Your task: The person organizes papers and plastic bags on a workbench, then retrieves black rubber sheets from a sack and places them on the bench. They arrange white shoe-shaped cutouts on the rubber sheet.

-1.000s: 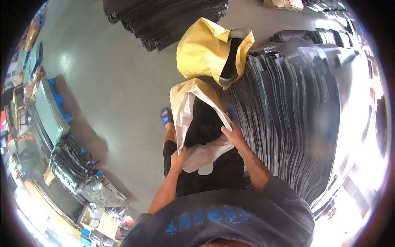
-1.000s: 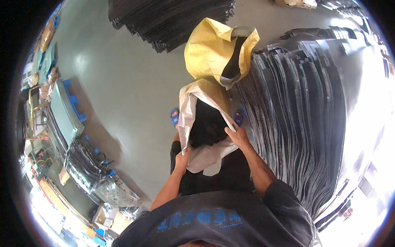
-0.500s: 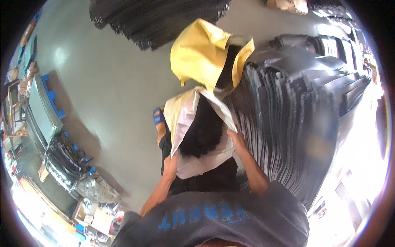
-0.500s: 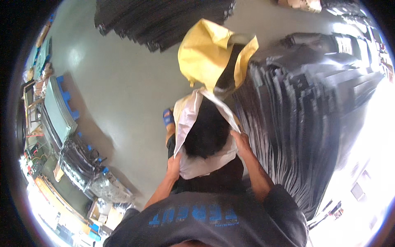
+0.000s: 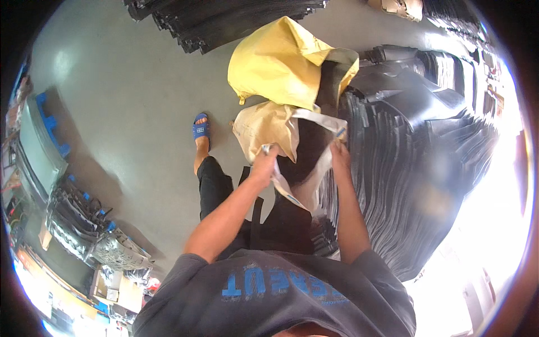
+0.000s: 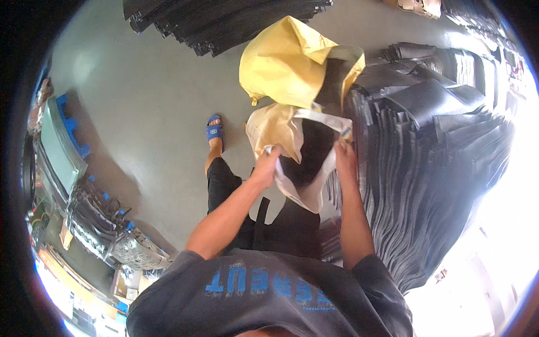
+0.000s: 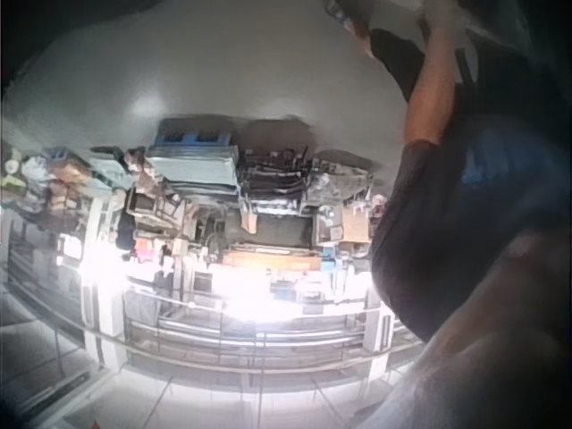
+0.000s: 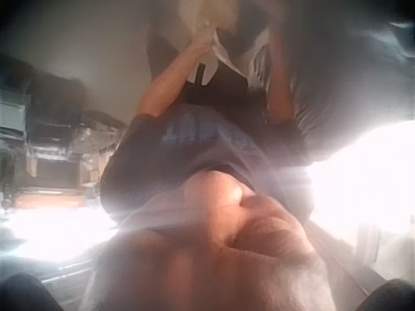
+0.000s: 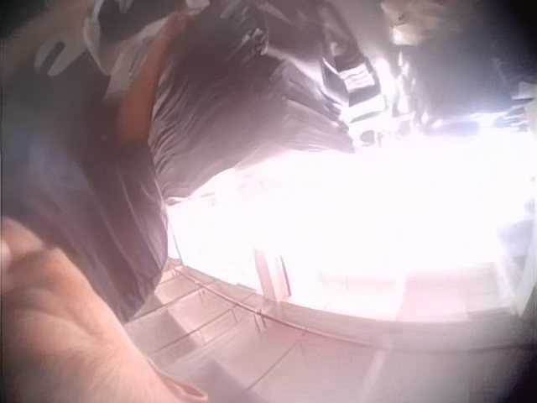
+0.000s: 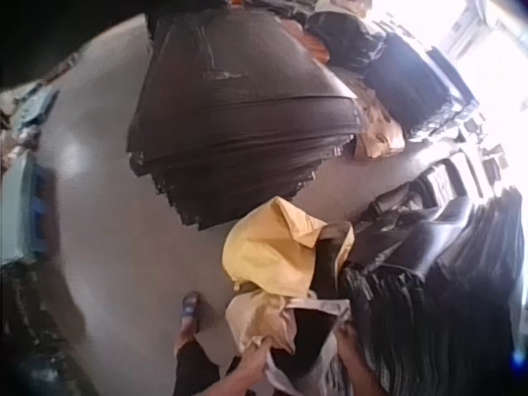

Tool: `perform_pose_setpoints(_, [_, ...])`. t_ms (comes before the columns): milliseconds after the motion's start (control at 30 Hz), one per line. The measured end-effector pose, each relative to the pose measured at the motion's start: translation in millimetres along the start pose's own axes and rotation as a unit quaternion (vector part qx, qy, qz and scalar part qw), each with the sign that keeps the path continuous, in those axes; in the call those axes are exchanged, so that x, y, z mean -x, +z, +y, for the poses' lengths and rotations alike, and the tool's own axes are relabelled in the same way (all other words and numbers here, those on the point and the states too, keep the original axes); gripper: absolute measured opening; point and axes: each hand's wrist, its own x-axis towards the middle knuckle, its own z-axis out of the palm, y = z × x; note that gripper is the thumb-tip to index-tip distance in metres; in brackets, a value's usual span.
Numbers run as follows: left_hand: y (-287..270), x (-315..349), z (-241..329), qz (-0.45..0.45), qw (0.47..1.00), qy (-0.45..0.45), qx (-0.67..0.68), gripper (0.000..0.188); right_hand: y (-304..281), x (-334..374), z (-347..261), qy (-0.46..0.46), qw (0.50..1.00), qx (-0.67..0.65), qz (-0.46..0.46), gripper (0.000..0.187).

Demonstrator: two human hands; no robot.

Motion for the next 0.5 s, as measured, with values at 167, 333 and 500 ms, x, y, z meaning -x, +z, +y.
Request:
perform_pose_setpoints(167, [-14,23,12,-0.086,0.995,0.003,-0.044,0.033,15,97,44,0.063,0.984,-0.091,0.137,0.058])
perform_pose_setpoints(333, [-41,53,37,-0.173,0.96,0.029,-0.219,0.04,37,213,75,0.236,0.936,-0.234,0.113,0.067])
perform_pose_setpoints(500, [-127,131,36,-0.059,0.963,0.181,-0.191,0.047,73,264,107,0.366,0.822,-0.428,0.088,0.082])
